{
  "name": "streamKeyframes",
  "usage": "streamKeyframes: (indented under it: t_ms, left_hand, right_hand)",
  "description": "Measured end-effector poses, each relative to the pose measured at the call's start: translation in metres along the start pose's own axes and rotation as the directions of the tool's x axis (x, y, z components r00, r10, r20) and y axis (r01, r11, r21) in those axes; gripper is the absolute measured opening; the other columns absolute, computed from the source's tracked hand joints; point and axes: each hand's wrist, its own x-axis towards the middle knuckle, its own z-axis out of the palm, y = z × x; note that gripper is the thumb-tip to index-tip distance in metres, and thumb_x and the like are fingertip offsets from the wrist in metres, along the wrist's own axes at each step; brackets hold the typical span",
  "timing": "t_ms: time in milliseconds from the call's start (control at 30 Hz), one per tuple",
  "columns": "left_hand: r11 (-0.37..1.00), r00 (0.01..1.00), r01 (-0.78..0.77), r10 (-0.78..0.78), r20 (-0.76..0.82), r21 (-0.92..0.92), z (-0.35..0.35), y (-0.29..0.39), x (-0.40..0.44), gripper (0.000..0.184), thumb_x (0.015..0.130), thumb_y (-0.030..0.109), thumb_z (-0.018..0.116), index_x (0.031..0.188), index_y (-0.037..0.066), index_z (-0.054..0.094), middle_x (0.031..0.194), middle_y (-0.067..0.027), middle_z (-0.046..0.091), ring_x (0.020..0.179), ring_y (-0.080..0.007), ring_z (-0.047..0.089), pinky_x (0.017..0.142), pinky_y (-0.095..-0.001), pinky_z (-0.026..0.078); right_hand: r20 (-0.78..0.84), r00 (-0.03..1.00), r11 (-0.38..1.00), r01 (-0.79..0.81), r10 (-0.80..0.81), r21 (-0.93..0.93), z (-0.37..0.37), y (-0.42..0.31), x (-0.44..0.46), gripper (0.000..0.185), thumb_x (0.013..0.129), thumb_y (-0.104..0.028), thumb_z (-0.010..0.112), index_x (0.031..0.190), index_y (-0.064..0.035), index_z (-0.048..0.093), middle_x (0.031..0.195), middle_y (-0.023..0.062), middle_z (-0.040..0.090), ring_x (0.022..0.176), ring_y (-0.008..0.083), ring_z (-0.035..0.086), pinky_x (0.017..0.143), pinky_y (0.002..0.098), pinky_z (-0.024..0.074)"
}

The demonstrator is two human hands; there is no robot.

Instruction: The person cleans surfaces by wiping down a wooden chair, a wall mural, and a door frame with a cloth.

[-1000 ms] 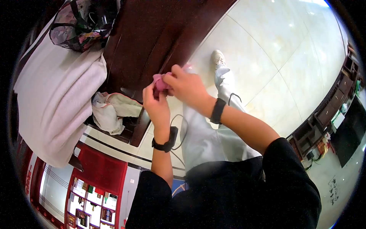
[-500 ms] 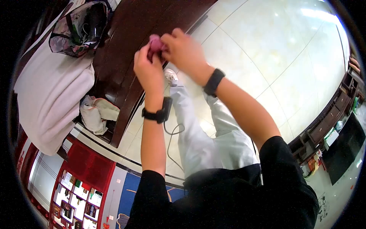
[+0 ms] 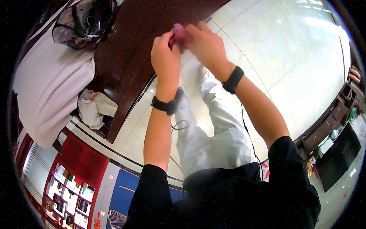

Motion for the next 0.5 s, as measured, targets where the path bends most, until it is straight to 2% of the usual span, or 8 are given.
streamKeyframes:
  t_ms: [33,167,267,300,333,400,433,500]
  left_hand:
    - [1.000,1.000,0.008,-0.008,-0.011,0.014,-0.006,-0.007,-0.006,0.028,0.084,0.007,0.067,0.111,0.011,0.067,0.098,-0.0108,0.063,0.089,-0.0332,0.062,0.077,-0.0406,0.051]
    - [0.994,0.995,0.102,-0.101,-0.025,0.031,-0.041,-0.034,-0.032,0.029,0.083,0.002,0.066,0.111,0.007,0.066,0.098,-0.0130,0.062,0.089,-0.0339,0.062,0.077,-0.0409,0.051]
    - [0.986,0.986,0.160,-0.158,-0.058,0.040,-0.078,-0.058,-0.059,0.028,0.083,-0.002,0.065,0.110,0.004,0.065,0.098,-0.0149,0.062,0.088,-0.0344,0.063,0.077,-0.0405,0.051]
    - [0.971,0.972,0.230,-0.226,-0.063,0.065,-0.089,-0.064,-0.068,0.029,0.082,-0.004,0.065,0.110,0.003,0.065,0.099,-0.0152,0.062,0.087,-0.0337,0.063,0.077,-0.0396,0.051]
    - [0.975,0.975,0.211,-0.205,-0.084,0.074,-0.099,-0.076,-0.077,0.031,0.080,-0.008,0.065,0.110,0.001,0.064,0.097,-0.0148,0.062,0.085,-0.0321,0.064,0.075,-0.0388,0.051]
    - [0.959,0.960,0.276,-0.271,-0.073,0.064,-0.120,-0.088,-0.085,0.032,0.079,-0.010,0.064,0.109,0.000,0.064,0.095,-0.0143,0.062,0.083,-0.0303,0.063,0.074,-0.0376,0.051]
    - [0.943,0.942,0.333,-0.331,-0.057,0.027,-0.126,-0.094,-0.087,0.032,0.080,-0.003,0.065,0.111,0.005,0.066,0.091,-0.0089,0.061,0.083,-0.0254,0.062,0.074,-0.0358,0.050]
    - [0.942,0.943,0.333,-0.332,-0.029,0.044,-0.127,-0.098,-0.081,0.029,0.081,-0.005,0.064,0.110,0.002,0.065,0.092,-0.0118,0.061,0.081,-0.0267,0.062,0.073,-0.0361,0.051]
  right_hand:
    - [-0.017,0.999,0.999,0.044,-0.044,0.021,0.006,-0.006,-0.003,0.015,0.082,-0.019,0.066,0.095,-0.0149,0.059,0.090,0.0106,0.056,0.077,0.0352,0.061,0.065,0.0447,0.0505]
    - [0.149,0.986,0.997,0.074,-0.077,0.029,0.027,-0.042,-0.020,0.018,0.079,-0.015,0.067,0.095,-0.0156,0.058,0.093,0.0089,0.055,0.092,0.0331,0.060,0.069,0.0443,0.0507]
    - [0.242,0.956,0.985,0.143,-0.164,0.100,0.056,-0.072,-0.043,0.018,0.080,-0.013,0.065,0.095,-0.0149,0.056,0.092,0.0085,0.054,0.083,0.0318,0.061,0.063,0.0431,0.0511]
    - [0.261,0.944,0.979,0.179,-0.200,0.102,0.065,-0.084,-0.050,0.018,0.080,-0.013,0.065,0.095,-0.0141,0.056,0.093,0.0087,0.053,0.080,0.0311,0.062,0.061,0.0427,0.0510]
    - [0.279,0.931,0.971,0.214,-0.235,0.104,0.074,-0.095,-0.055,0.018,0.080,-0.013,0.065,0.095,-0.0134,0.056,0.094,0.0090,0.053,0.077,0.0304,0.063,0.058,0.0423,0.0509]
    - [0.284,0.910,0.954,0.291,-0.301,0.077,0.091,-0.111,-0.061,0.019,0.081,-0.018,0.066,0.096,-0.0133,0.057,0.096,0.0081,0.053,0.076,0.0281,0.064,0.057,0.0412,0.0517]
    - [0.313,0.907,0.959,0.274,-0.283,0.073,0.096,-0.116,-0.060,0.020,0.079,-0.019,0.067,0.096,-0.0138,0.058,0.095,0.0076,0.054,0.077,0.0280,0.064,0.058,0.0413,0.0520]
    - [0.338,0.906,0.967,0.237,-0.254,0.090,0.099,-0.120,-0.056,0.023,0.077,-0.020,0.069,0.096,-0.0145,0.058,0.094,0.0071,0.055,0.078,0.0283,0.064,0.060,0.0418,0.0523]
